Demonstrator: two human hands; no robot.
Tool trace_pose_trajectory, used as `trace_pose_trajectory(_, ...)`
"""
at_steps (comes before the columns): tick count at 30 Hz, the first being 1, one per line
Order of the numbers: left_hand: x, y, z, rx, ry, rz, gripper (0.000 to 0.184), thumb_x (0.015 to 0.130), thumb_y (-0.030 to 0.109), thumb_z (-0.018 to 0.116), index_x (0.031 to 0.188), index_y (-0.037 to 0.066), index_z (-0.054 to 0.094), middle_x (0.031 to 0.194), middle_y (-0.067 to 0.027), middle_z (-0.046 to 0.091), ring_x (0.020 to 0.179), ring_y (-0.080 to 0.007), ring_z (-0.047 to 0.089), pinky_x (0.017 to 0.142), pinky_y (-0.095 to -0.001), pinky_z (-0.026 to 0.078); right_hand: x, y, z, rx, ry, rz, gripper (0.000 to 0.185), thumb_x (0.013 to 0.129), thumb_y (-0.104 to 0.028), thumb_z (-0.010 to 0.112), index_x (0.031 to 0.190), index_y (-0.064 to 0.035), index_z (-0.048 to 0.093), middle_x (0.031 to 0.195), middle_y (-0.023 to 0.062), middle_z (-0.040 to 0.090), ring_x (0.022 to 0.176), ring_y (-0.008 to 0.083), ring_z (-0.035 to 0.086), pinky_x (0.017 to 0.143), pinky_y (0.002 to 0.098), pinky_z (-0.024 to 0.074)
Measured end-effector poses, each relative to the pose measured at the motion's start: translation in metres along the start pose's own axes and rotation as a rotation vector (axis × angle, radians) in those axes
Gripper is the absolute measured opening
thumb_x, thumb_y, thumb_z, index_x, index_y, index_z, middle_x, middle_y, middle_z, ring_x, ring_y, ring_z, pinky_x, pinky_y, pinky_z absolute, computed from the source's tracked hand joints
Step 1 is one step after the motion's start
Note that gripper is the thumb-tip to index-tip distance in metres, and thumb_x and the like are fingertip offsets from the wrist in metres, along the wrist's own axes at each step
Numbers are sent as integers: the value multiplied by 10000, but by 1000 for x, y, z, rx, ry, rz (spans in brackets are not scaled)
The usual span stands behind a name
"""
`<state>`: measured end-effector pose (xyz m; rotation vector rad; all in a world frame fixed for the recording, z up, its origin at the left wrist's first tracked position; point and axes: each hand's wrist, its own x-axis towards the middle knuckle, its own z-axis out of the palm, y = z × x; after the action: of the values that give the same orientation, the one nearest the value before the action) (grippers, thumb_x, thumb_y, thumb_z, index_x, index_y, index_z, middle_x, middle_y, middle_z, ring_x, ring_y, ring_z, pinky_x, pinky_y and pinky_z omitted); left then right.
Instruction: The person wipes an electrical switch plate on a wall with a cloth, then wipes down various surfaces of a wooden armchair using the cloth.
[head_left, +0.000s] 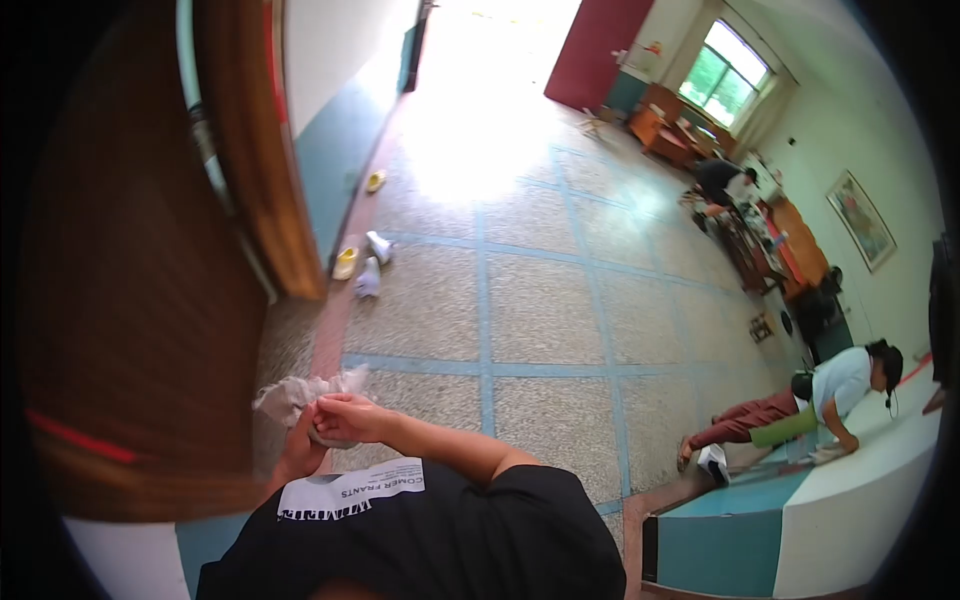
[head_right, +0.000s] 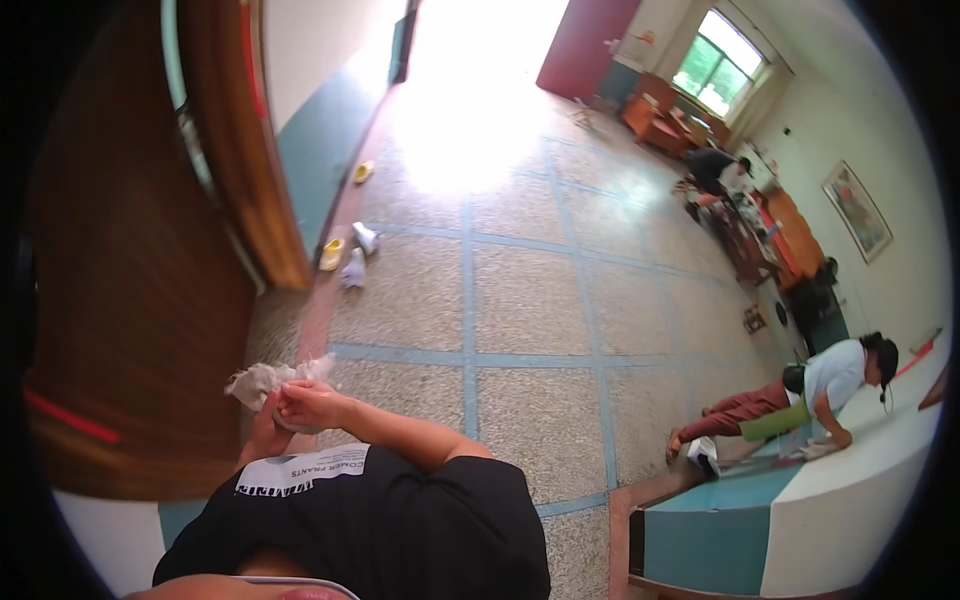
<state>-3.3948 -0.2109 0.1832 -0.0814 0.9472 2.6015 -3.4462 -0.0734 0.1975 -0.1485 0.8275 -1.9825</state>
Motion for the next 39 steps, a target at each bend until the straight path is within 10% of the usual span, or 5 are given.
trace_pose_trajectory(8,123,-26,72,68,30,-152,511,847,547,332,583,130,462,492,-7,414,492,-152,444,475,-278,365,-24,-82,-66,-505,251,-283,280,884,-262,416,672,-83,455,475,2,416,339,96,363,291,225,259)
trace_pose_trajectory(18,281,-33,91,58,-69,-318,473,885,479,277,784,91,528,667,-46,507,634,-186,482,620,-326,397,-26,-191,-172,-827,544,-433,279,841,-185,460,626,-16,518,469,46,504,349,128,473,324,265,363)
trace_pose_trajectory(21,324,-14,123,-59,-217,-361,463,890,445,292,1039,59,501,972,-97,544,904,-243,513,830,-392,383,-47,-230,-229,-1476,1135,-569,272,833,-252,491,684,-31,545,538,56,541,481,125,541,454,281,431)
trace_pose_trajectory(30,461,-15,191,91,-477,-454,399,874,260,441,1206,45,386,1181,-102,468,1104,-263,440,953,-430,320,-234,-249,-307,-267,1462,-683,187,840,-217,528,908,-45,556,771,46,603,682,107,575,597,223,474)
trace_pose_trajectory(39,553,-103,279,216,-573,-750,436,857,187,471,1240,18,349,1247,-131,400,1150,-272,390,999,-432,246,-255,-342,-348,-280,1122,-573,364,869,-302,470,1156,-78,461,1059,63,545,975,137,516,819,279,420)
